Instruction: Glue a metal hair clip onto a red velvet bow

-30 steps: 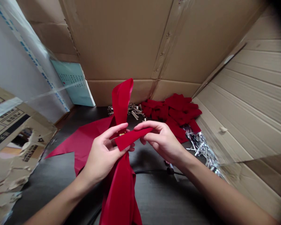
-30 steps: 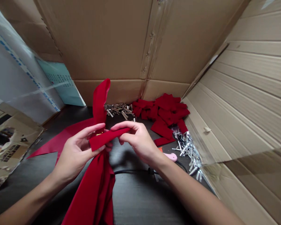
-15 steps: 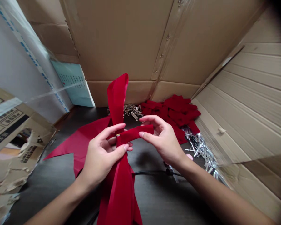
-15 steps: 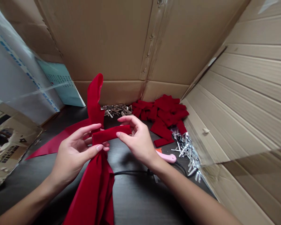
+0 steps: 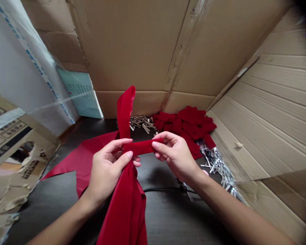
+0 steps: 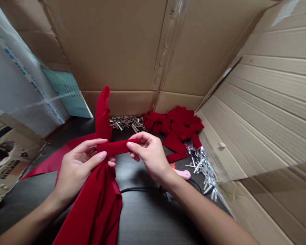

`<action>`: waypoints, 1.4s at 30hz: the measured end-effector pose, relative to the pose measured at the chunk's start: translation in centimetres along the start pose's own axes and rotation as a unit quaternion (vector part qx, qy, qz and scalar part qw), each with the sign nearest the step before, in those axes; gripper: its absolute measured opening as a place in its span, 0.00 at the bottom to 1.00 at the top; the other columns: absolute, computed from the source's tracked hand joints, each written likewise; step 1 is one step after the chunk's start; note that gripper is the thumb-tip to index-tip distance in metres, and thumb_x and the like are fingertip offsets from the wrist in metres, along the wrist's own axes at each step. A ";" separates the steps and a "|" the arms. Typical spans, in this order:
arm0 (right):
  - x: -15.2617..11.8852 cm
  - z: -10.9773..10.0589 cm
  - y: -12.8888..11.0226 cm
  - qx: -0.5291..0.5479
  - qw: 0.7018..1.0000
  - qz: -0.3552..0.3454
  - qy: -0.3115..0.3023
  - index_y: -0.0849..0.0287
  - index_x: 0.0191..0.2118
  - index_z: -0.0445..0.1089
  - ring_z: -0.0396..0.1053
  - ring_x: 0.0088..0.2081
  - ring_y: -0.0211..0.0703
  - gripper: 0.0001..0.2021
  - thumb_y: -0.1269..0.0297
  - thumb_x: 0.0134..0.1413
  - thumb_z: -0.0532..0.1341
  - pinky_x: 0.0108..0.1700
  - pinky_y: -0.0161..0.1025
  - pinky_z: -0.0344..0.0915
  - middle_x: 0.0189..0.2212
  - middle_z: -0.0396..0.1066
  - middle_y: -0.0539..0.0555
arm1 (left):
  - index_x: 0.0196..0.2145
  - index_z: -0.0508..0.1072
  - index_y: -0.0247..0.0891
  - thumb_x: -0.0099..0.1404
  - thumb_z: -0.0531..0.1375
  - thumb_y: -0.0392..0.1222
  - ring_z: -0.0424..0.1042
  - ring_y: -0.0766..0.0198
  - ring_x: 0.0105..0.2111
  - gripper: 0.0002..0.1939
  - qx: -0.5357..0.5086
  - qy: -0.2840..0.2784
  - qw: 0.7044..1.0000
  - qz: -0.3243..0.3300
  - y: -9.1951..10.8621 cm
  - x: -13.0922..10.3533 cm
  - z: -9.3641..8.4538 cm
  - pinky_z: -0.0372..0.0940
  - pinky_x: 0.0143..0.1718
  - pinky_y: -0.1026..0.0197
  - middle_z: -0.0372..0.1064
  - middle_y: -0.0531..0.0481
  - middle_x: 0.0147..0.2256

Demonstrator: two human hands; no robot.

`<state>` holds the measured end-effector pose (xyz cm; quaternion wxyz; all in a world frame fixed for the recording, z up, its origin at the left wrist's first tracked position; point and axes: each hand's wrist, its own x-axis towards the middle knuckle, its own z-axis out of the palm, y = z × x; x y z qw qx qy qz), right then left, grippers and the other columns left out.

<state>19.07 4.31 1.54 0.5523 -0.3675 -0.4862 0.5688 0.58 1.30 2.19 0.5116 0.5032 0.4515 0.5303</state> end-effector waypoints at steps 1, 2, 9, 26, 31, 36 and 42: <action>0.0 0.0 0.0 0.020 1.000 0.010 0.006 0.62 0.32 0.70 0.63 0.20 0.32 0.14 0.60 0.42 0.72 0.20 0.29 0.56 0.19 0.67 0.47 | 0.47 0.70 0.35 0.57 0.66 0.43 0.79 0.57 0.28 0.21 -0.004 0.004 1.000 -0.001 0.1 -0.1 0.1 0.74 0.30 0.60 0.77 0.46 0.32; 0.1 0.0 0.1 0.035 0.999 0.017 0.011 0.62 0.32 0.70 0.63 0.19 0.32 0.15 0.60 0.41 0.72 0.19 0.29 0.56 0.19 0.66 0.47 | 0.47 0.71 0.35 0.57 0.67 0.43 0.79 0.56 0.28 0.21 -0.007 0.008 1.000 -0.003 0.1 -0.1 0.1 0.75 0.30 0.60 0.77 0.46 0.33; 0.1 -0.1 0.5 0.029 0.999 0.011 0.009 0.62 0.31 0.70 0.62 0.16 0.32 0.14 0.59 0.43 0.71 0.16 0.29 0.55 0.16 0.66 0.47 | 0.48 0.71 0.37 0.59 0.65 0.43 0.78 0.60 0.28 0.19 -0.028 0.000 1.000 0.000 0.0 -0.1 0.1 0.75 0.32 0.60 0.77 0.48 0.34; 0.5 0.0 0.7 0.097 0.994 0.026 0.033 0.62 0.35 0.71 0.64 0.19 0.31 0.14 0.62 0.43 0.72 0.18 0.27 0.57 0.22 0.68 0.48 | 0.47 0.71 0.34 0.56 0.67 0.39 0.78 0.60 0.27 0.21 -0.002 -0.006 1.000 0.030 0.1 -0.1 0.2 0.74 0.31 0.63 0.77 0.49 0.29; -0.9 1.3 0.8 0.160 0.986 0.051 0.004 0.59 0.40 0.71 0.68 0.26 0.33 0.18 0.69 0.40 0.72 0.31 0.31 0.66 0.26 0.72 0.49 | 0.46 0.72 0.36 0.58 0.66 0.39 0.78 0.62 0.27 0.18 0.002 -0.005 0.999 0.050 -0.6 -0.3 0.4 0.74 0.30 0.64 0.77 0.49 0.33; -1.6 2.1 1.0 0.203 0.975 0.073 -0.053 0.60 0.36 0.73 0.68 0.30 0.37 0.11 0.72 0.43 0.69 0.35 0.35 0.67 0.28 0.72 0.50 | 0.47 0.72 0.37 0.59 0.65 0.40 0.78 0.62 0.28 0.18 -0.004 -0.028 0.999 0.034 -0.8 -0.7 0.9 0.74 0.31 0.64 0.77 0.47 0.38; -1.1 1.6 0.6 0.202 0.976 0.024 -0.082 0.61 0.34 0.75 0.71 0.38 0.40 0.03 0.71 0.50 0.65 0.44 0.39 0.68 0.35 0.75 0.53 | 0.47 0.73 0.38 0.58 0.66 0.41 0.77 0.62 0.37 0.18 0.034 -0.005 0.998 0.055 -0.8 -0.4 0.4 0.72 0.40 0.65 0.77 0.48 0.38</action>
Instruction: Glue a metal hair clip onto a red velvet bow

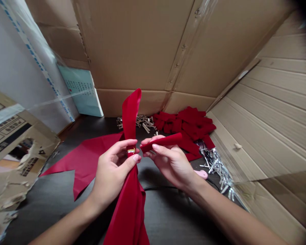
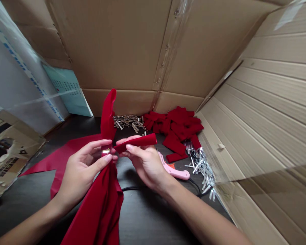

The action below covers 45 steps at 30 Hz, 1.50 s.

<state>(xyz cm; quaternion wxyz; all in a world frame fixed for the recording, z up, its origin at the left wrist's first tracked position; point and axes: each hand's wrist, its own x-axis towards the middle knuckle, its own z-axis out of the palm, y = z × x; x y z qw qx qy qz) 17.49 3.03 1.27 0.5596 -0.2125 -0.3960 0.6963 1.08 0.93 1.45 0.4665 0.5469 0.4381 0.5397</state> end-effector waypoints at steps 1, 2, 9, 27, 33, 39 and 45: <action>0.1 -0.1 -0.1 0.000 1.000 0.004 -0.012 0.61 0.35 0.74 0.72 0.40 0.43 0.04 0.70 0.51 0.65 0.45 0.42 0.69 0.36 0.75 0.55 | 0.46 0.73 0.38 0.58 0.66 0.41 0.77 0.62 0.38 0.18 0.008 0.004 1.000 0.007 0.0 0.1 -0.1 0.72 0.41 0.66 0.77 0.48 0.38; 0.1 -0.2 -0.2 -0.001 1.000 0.008 -0.020 0.61 0.35 0.74 0.72 0.40 0.45 0.04 0.69 0.51 0.65 0.44 0.44 0.70 0.36 0.75 0.55 | 0.46 0.73 0.38 0.58 0.66 0.42 0.77 0.62 0.40 0.17 0.014 0.006 1.000 0.013 -0.1 0.1 -0.2 0.72 0.41 0.66 0.77 0.48 0.39; 0.6 -1.2 0.1 -0.073 0.996 0.015 0.039 0.63 0.31 0.72 0.72 0.29 0.36 0.11 0.72 0.40 0.73 0.30 0.31 0.69 0.28 0.73 0.51 | 0.46 0.73 0.38 0.58 0.66 0.42 0.77 0.62 0.36 0.18 0.030 -0.002 1.000 -0.006 -0.1 0.4 -0.2 0.71 0.39 0.64 0.77 0.48 0.37; 0.5 -1.6 -0.5 -0.268 0.959 0.087 -0.037 0.63 0.28 0.72 0.58 0.17 0.29 0.14 0.57 0.46 0.69 0.18 0.27 0.55 0.18 0.66 0.47 | 0.47 0.75 0.36 0.57 0.66 0.48 0.76 0.60 0.35 0.22 0.018 0.019 0.998 -0.049 0.0 0.8 -0.5 0.70 0.38 0.62 0.77 0.46 0.36; 0.5 -1.5 -0.9 -0.363 0.925 0.055 -0.102 0.62 0.31 0.76 0.65 0.29 0.37 0.08 0.63 0.45 0.68 0.33 0.34 0.61 0.27 0.72 0.50 | 0.47 0.74 0.34 0.53 0.68 0.52 0.74 0.60 0.36 0.27 0.006 0.030 0.998 -0.051 0.5 1.1 -0.6 0.68 0.37 0.65 0.77 0.47 0.35; 0.6 -1.6 -1.5 -0.387 0.916 0.064 -0.086 0.62 0.26 0.72 0.57 0.25 0.34 0.10 0.60 0.49 0.66 0.28 0.33 0.53 0.21 0.63 0.47 | 0.38 0.76 0.35 0.53 0.68 0.52 0.71 0.64 0.28 0.20 0.056 0.061 0.996 -0.042 0.5 1.1 -1.2 0.65 0.30 0.67 0.75 0.51 0.30; 0.8 -2.2 -0.9 -0.320 0.946 0.039 -0.035 0.63 0.25 0.68 0.55 0.21 0.32 0.16 0.55 0.53 0.64 0.23 0.33 0.51 0.19 0.61 0.47 | 0.34 0.77 0.34 0.59 0.64 0.53 0.72 0.63 0.27 0.17 0.066 0.064 0.995 -0.031 0.5 0.7 -0.9 0.65 0.30 0.65 0.76 0.49 0.28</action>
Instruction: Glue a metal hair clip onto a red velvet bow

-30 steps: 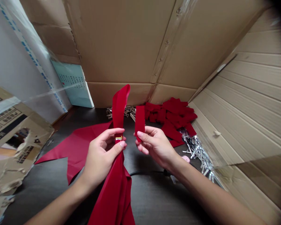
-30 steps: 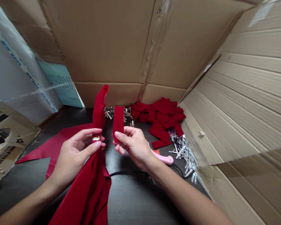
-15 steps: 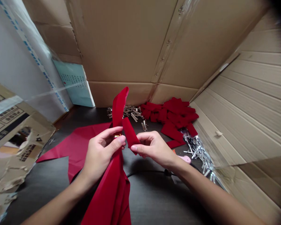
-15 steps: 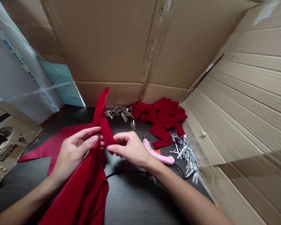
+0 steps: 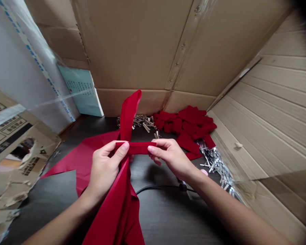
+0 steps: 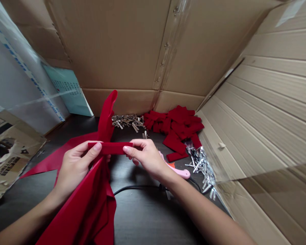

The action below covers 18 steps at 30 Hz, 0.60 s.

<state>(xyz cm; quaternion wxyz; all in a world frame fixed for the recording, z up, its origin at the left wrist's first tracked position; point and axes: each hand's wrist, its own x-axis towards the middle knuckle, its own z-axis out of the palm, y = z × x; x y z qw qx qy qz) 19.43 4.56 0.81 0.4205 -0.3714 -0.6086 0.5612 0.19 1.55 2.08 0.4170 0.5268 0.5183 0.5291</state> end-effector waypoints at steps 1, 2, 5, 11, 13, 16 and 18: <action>0.1 0.0 0.1 0.017 1.000 -0.006 0.011 0.63 0.25 0.68 0.56 0.21 0.32 0.16 0.55 0.54 0.64 0.23 0.32 0.52 0.20 0.63 0.48 | 0.34 0.78 0.34 0.59 0.63 0.53 0.72 0.63 0.27 0.17 -0.003 0.002 1.000 -0.002 0.1 0.0 0.1 0.65 0.30 0.65 0.76 0.49 0.28; 0.1 0.0 0.2 0.035 0.999 -0.010 0.022 0.63 0.26 0.69 0.57 0.21 0.32 0.16 0.55 0.54 0.64 0.22 0.32 0.54 0.21 0.64 0.49 | 0.35 0.78 0.34 0.59 0.63 0.53 0.72 0.63 0.27 0.17 -0.005 0.003 1.000 -0.003 0.1 0.0 0.1 0.65 0.30 0.65 0.76 0.49 0.27; 0.1 0.1 0.3 0.074 0.996 -0.015 0.051 0.63 0.28 0.70 0.59 0.20 0.33 0.14 0.55 0.53 0.65 0.20 0.31 0.55 0.21 0.65 0.50 | 0.34 0.78 0.34 0.59 0.63 0.52 0.72 0.62 0.27 0.17 -0.008 0.001 1.000 -0.005 0.2 0.0 0.2 0.66 0.30 0.64 0.76 0.49 0.27; 0.2 0.3 -0.1 0.158 0.975 -0.046 0.146 0.61 0.29 0.73 0.61 0.20 0.32 0.10 0.61 0.46 0.70 0.19 0.29 0.55 0.19 0.66 0.48 | 0.32 0.78 0.34 0.57 0.65 0.49 0.73 0.61 0.28 0.14 0.023 -0.034 0.999 0.002 -0.1 0.0 0.3 0.66 0.32 0.64 0.77 0.49 0.26; 0.2 0.5 -0.3 0.193 0.965 -0.042 0.173 0.61 0.29 0.73 0.62 0.20 0.32 0.10 0.63 0.42 0.72 0.19 0.29 0.55 0.20 0.66 0.48 | 0.32 0.78 0.35 0.57 0.65 0.49 0.73 0.61 0.28 0.13 0.037 -0.047 0.998 0.009 -0.1 0.0 0.4 0.66 0.32 0.64 0.77 0.49 0.26; 0.2 0.6 -0.5 0.220 0.958 -0.032 0.183 0.61 0.29 0.72 0.61 0.20 0.31 0.11 0.63 0.39 0.72 0.18 0.28 0.55 0.21 0.67 0.48 | 0.31 0.78 0.36 0.58 0.65 0.49 0.72 0.62 0.27 0.13 0.052 -0.059 0.997 0.012 -0.1 -0.1 0.4 0.65 0.31 0.65 0.76 0.50 0.26; 0.1 0.6 -0.4 0.216 0.959 -0.027 0.182 0.61 0.28 0.71 0.60 0.18 0.30 0.12 0.62 0.40 0.72 0.17 0.27 0.54 0.20 0.65 0.47 | 0.29 0.78 0.36 0.59 0.64 0.50 0.72 0.62 0.27 0.13 0.056 -0.063 0.996 0.010 -0.1 -0.1 0.4 0.64 0.30 0.65 0.76 0.50 0.25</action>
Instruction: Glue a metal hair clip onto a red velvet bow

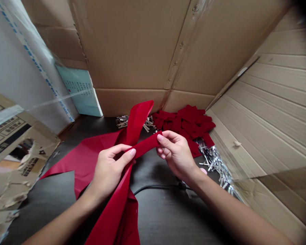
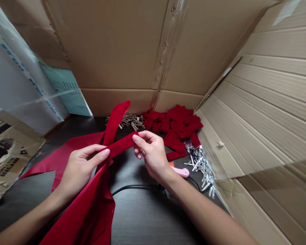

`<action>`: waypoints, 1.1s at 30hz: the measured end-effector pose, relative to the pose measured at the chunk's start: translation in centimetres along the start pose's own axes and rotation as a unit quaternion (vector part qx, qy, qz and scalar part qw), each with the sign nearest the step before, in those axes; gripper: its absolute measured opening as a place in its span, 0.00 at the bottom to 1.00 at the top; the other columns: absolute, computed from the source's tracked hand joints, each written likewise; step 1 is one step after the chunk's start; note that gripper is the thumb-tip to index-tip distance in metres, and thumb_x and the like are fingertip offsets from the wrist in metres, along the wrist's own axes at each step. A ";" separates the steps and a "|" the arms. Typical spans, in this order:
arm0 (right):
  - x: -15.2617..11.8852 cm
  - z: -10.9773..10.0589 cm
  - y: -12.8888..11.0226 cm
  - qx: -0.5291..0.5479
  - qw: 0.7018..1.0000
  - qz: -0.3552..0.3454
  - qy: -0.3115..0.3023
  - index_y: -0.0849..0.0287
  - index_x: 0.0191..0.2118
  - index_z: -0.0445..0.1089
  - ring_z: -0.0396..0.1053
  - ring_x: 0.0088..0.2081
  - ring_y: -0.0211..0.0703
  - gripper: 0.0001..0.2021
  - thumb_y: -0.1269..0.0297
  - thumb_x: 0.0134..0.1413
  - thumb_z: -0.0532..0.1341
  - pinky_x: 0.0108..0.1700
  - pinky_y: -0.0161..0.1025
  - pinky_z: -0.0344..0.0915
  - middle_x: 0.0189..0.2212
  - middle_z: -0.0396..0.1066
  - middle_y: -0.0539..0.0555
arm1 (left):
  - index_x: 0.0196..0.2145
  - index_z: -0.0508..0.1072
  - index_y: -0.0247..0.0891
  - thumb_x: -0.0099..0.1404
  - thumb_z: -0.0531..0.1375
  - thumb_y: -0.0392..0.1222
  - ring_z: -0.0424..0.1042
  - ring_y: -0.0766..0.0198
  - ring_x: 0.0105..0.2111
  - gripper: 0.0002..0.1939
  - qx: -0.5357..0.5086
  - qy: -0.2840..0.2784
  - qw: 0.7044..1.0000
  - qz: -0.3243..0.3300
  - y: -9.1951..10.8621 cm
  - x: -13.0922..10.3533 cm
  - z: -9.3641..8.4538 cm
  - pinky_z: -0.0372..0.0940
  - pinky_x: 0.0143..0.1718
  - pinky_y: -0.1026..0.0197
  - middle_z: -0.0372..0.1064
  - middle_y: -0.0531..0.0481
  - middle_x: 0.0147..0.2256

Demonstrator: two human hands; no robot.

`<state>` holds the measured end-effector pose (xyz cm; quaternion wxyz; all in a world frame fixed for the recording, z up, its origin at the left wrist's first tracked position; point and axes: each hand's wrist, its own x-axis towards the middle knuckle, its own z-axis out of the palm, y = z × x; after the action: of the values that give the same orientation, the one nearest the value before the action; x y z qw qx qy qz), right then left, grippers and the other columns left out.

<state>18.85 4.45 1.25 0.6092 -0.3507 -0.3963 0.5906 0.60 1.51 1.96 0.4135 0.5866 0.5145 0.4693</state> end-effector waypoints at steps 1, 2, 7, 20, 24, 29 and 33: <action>0.0 -0.1 0.0 -0.006 1.000 -0.001 -0.001 0.61 0.27 0.70 0.60 0.18 0.30 0.13 0.61 0.41 0.72 0.16 0.27 0.53 0.19 0.65 0.47 | 0.29 0.78 0.35 0.60 0.63 0.50 0.72 0.62 0.26 0.14 -0.001 -0.003 1.000 -0.002 0.0 0.0 0.0 0.64 0.30 0.65 0.76 0.50 0.25; 0.1 -0.2 0.1 -0.013 1.000 -0.005 -0.002 0.61 0.27 0.69 0.59 0.17 0.30 0.13 0.60 0.42 0.71 0.15 0.27 0.52 0.18 0.64 0.46 | 0.28 0.77 0.35 0.61 0.62 0.51 0.72 0.62 0.26 0.15 -0.003 -0.008 1.000 -0.004 0.0 0.0 0.0 0.64 0.30 0.65 0.75 0.50 0.24; 0.5 -0.9 0.1 -0.039 0.998 -0.018 -0.055 0.60 0.27 0.67 0.57 0.16 0.29 0.12 0.60 0.46 0.70 0.15 0.27 0.51 0.17 0.63 0.45 | 0.28 0.78 0.35 0.63 0.58 0.53 0.72 0.62 0.28 0.18 -0.016 0.010 1.000 -0.007 0.0 0.3 -0.2 0.64 0.32 0.64 0.77 0.48 0.28; 0.4 -1.7 -1.0 -0.065 0.990 0.011 -0.121 0.60 0.20 0.60 0.48 0.16 0.27 0.18 0.59 0.45 0.70 0.17 0.29 0.42 0.15 0.55 0.43 | 0.31 0.80 0.38 0.59 0.63 0.47 0.74 0.60 0.33 0.10 -0.005 -0.036 0.999 0.026 0.3 0.2 -0.1 0.67 0.35 0.66 0.78 0.49 0.32; 0.4 -1.8 -1.1 -0.120 0.969 0.070 -0.206 0.60 0.18 0.58 0.49 0.15 0.27 0.21 0.56 0.49 0.68 0.18 0.29 0.42 0.13 0.54 0.43 | 0.32 0.80 0.38 0.60 0.62 0.48 0.73 0.61 0.30 0.11 -0.011 -0.048 0.999 0.019 0.2 0.3 -0.2 0.67 0.32 0.66 0.77 0.49 0.29; -0.3 -1.2 -1.0 -0.213 0.941 0.102 -0.241 0.62 0.22 0.65 0.53 0.16 0.28 0.17 0.57 0.44 0.70 0.18 0.28 0.46 0.13 0.60 0.45 | 0.32 0.80 0.40 0.58 0.65 0.43 0.74 0.63 0.32 0.06 0.000 -0.126 0.991 0.045 0.3 0.0 0.0 0.66 0.36 0.67 0.77 0.52 0.31; -0.8 -0.4 -0.6 -0.211 0.960 0.070 -0.170 0.63 0.25 0.68 0.57 0.17 0.30 0.16 0.57 0.42 0.71 0.18 0.28 0.52 0.18 0.64 0.47 | 0.31 0.79 0.40 0.58 0.65 0.39 0.74 0.64 0.32 0.03 -0.011 -0.154 0.987 0.053 0.4 -0.3 0.2 0.67 0.36 0.67 0.77 0.53 0.30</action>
<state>19.46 3.63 1.57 0.4024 -0.3929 -0.5839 0.5854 0.84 1.11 2.25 0.4685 0.6735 0.4080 0.4005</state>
